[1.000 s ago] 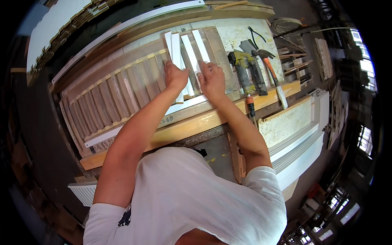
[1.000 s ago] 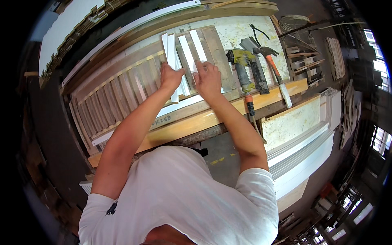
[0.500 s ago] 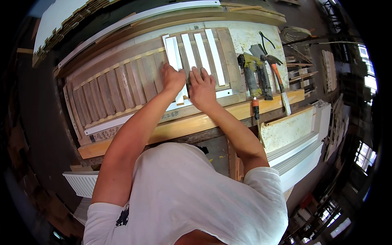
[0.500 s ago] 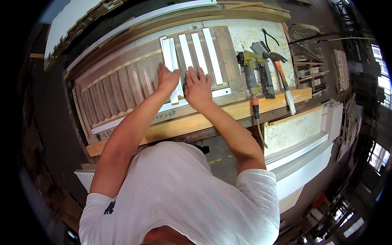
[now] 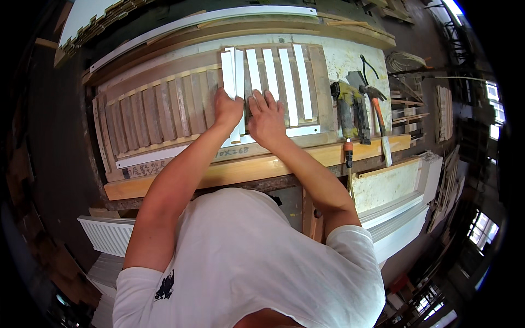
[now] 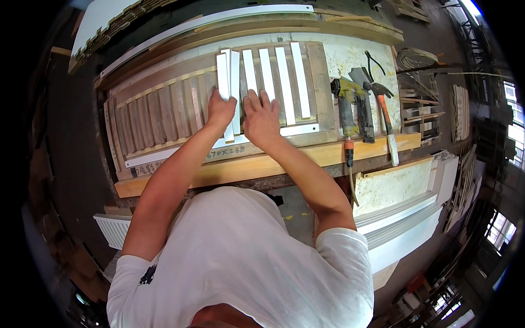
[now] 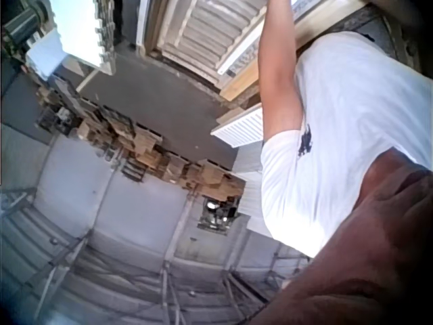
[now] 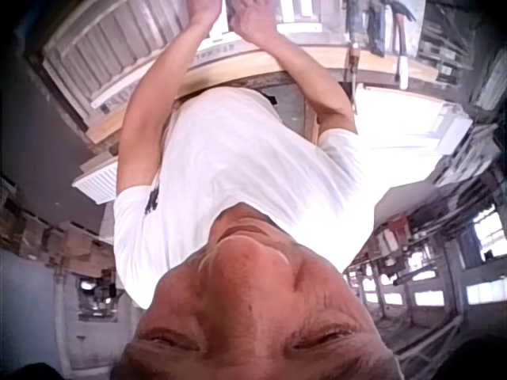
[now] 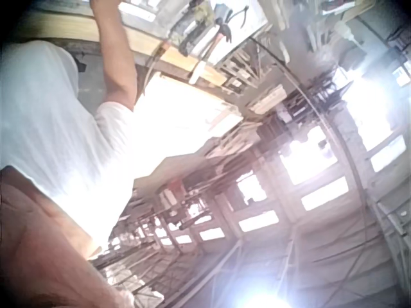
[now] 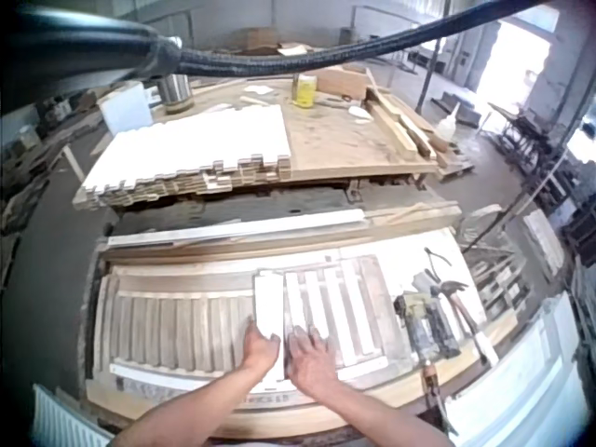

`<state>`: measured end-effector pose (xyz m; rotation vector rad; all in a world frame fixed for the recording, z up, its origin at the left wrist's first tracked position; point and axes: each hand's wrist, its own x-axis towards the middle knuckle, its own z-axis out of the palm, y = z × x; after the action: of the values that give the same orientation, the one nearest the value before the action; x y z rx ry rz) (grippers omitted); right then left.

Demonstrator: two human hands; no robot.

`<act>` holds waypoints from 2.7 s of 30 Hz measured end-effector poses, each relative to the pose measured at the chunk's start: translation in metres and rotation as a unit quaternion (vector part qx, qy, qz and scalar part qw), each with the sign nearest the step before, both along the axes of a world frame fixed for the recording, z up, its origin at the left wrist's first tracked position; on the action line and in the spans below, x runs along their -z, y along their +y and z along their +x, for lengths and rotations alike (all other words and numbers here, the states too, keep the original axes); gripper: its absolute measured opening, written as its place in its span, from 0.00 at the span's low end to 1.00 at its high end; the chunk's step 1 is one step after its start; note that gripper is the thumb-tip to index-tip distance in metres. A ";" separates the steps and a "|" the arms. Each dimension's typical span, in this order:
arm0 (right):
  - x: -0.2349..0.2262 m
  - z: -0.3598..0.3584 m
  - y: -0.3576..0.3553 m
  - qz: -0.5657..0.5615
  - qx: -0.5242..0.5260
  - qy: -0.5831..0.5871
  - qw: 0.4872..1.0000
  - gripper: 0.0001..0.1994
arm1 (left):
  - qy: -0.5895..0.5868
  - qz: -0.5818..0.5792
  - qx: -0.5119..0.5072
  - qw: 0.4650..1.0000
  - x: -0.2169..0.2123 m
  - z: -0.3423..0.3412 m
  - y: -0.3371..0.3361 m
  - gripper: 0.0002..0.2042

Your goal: The person assembles white wooden slats onto a frame using a pneumatic nail gun. They position the slats between two side rails and secure them with nails, repeating the process for multiple units in a workshop setting.

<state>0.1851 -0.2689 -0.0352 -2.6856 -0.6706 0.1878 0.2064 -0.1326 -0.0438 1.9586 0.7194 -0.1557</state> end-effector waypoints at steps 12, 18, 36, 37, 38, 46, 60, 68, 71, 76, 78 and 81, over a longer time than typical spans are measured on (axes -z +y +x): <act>-0.008 -0.013 0.018 0.031 -0.066 -0.018 0.997 0.28 | -0.056 0.056 -0.024 0.997 0.018 -0.014 0.029 0.19; 0.001 -0.024 0.021 -0.059 -0.061 0.017 0.996 0.30 | -0.042 0.037 0.035 0.998 0.017 -0.023 0.040 0.22; -0.019 -0.037 0.046 0.014 -0.168 0.064 0.984 0.25 | -0.118 0.261 0.149 0.947 0.011 -0.020 0.068 0.30; -0.025 -0.023 0.044 0.048 -0.150 0.140 0.977 0.23 | -0.096 0.280 0.174 0.939 0.004 -0.019 0.065 0.30; -0.029 -0.010 0.043 0.082 -0.135 0.217 0.963 0.22 | -0.072 0.298 0.195 0.932 -0.002 -0.021 0.065 0.29; -0.049 0.188 0.038 0.501 0.207 0.168 0.823 0.11 | -0.092 0.356 0.293 0.882 -0.006 -0.065 0.072 0.31; -0.144 0.324 0.076 0.490 0.265 0.350 0.753 0.42 | -0.081 0.299 0.316 0.897 -0.004 -0.073 0.081 0.34; -0.112 0.278 0.035 0.567 0.292 0.306 0.707 0.23 | -0.173 0.274 0.346 0.881 -0.011 -0.025 0.043 0.35; -0.105 0.210 0.023 0.616 0.272 0.252 0.695 0.18 | -0.116 0.287 0.402 0.862 0.003 -0.033 0.044 0.36; -0.057 0.088 -0.018 0.589 0.261 0.156 0.748 0.26 | -0.130 0.236 0.405 0.874 0.007 -0.051 0.040 0.36; -0.056 0.035 -0.014 0.562 0.266 0.180 0.762 0.24 | -0.089 -0.024 0.269 0.959 -0.025 -0.057 0.039 0.34; -0.030 -0.029 0.010 0.515 0.233 0.184 0.804 0.30 | -0.134 -0.394 -0.001 0.909 -0.053 -0.060 0.036 0.33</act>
<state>0.1563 -0.2590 -0.0055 -1.5934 0.0669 0.1420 0.1468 -0.0970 0.0095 1.1677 0.3812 -0.1420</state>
